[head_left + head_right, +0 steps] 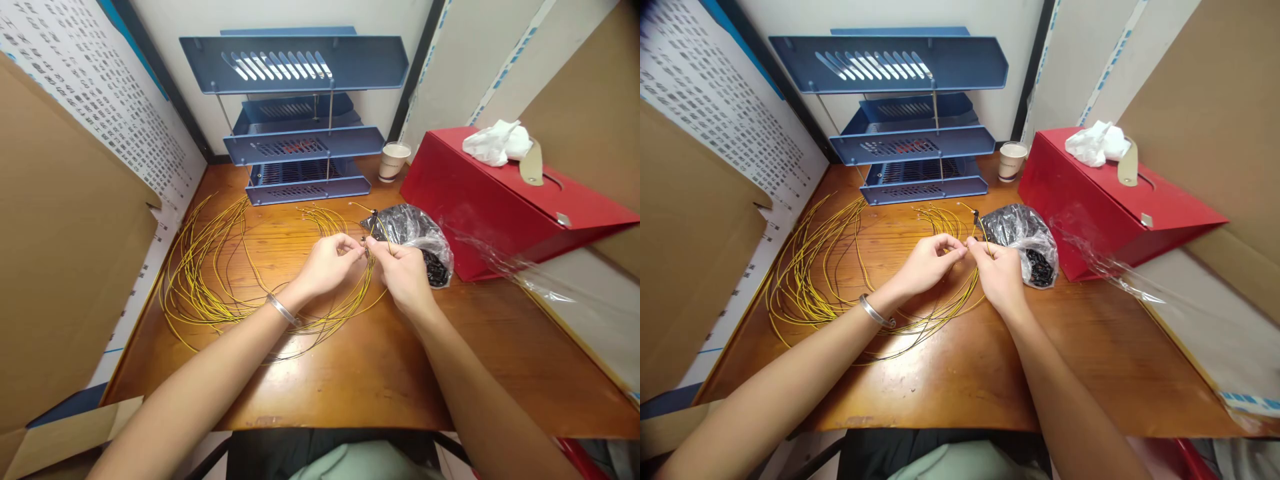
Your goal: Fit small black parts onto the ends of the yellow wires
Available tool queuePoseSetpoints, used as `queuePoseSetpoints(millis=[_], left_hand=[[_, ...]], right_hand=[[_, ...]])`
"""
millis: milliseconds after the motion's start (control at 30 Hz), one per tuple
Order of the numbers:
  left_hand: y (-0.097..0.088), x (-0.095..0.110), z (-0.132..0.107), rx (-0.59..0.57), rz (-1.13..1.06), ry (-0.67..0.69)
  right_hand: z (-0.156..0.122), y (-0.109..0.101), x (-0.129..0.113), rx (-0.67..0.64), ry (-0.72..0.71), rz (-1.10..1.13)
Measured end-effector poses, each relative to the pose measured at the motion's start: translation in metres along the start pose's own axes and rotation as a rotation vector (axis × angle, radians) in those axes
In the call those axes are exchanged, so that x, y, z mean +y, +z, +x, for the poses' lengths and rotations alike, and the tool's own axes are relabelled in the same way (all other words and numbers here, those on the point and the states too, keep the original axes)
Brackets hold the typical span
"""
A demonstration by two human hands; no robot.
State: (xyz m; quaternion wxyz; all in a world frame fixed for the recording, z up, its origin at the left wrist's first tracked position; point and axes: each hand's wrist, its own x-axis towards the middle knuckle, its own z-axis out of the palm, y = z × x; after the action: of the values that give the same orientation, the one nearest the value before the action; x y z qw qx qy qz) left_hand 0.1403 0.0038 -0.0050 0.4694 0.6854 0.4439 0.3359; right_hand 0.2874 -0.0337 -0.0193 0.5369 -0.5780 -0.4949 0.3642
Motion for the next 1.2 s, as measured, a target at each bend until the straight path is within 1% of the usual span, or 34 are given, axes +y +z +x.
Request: queuePoseSetpoints(millis=[67,133,267,367,500,567,667,733,867,967,1067,1133,1200], left_hand=[[0.002,0.001,-0.002,0.002,-0.158,-0.006],[0.002,0.003,-0.003,0.015,-0.246,-0.018],[-0.004,0.009,-0.003,0.044,-0.341,-0.126],[-0.013,0.012,-0.001,0.122,-0.397,-0.195],[-0.03,0.015,0.002,0.225,-0.407,-0.164],[-0.039,0.018,0.004,0.257,-0.401,-0.147],[-0.051,0.027,0.008,0.286,-0.443,-0.11],[-0.06,0.037,0.011,0.308,-0.482,-0.083],[-0.081,0.058,0.018,0.415,-0.539,-0.02],[-0.098,0.068,0.024,0.499,-0.552,0.026],[-0.115,0.068,0.029,0.575,-0.594,0.071],[-0.128,0.063,0.031,0.639,-0.645,0.08],[-0.142,0.054,0.032,0.715,-0.652,0.063]], right_hand=[[-0.002,0.003,-0.005,0.015,0.023,0.048],[-0.003,0.004,-0.007,0.043,0.037,0.077],[-0.001,0.003,-0.004,0.086,0.019,0.108],[0.0,0.003,-0.004,0.078,0.008,0.17],[-0.001,0.004,-0.008,-0.018,0.088,0.343],[-0.002,0.006,-0.01,-0.075,0.123,0.374],[-0.004,0.006,-0.01,-0.163,0.139,0.344],[-0.005,0.005,-0.009,-0.228,0.125,0.307],[-0.008,0.002,-0.009,-0.352,0.075,0.213],[-0.009,0.001,-0.01,-0.399,0.073,0.181],[-0.009,0.001,-0.012,-0.393,0.108,0.227],[-0.009,0.0,-0.014,-0.393,0.151,0.278],[-0.008,-0.002,-0.016,-0.404,0.197,0.332]])
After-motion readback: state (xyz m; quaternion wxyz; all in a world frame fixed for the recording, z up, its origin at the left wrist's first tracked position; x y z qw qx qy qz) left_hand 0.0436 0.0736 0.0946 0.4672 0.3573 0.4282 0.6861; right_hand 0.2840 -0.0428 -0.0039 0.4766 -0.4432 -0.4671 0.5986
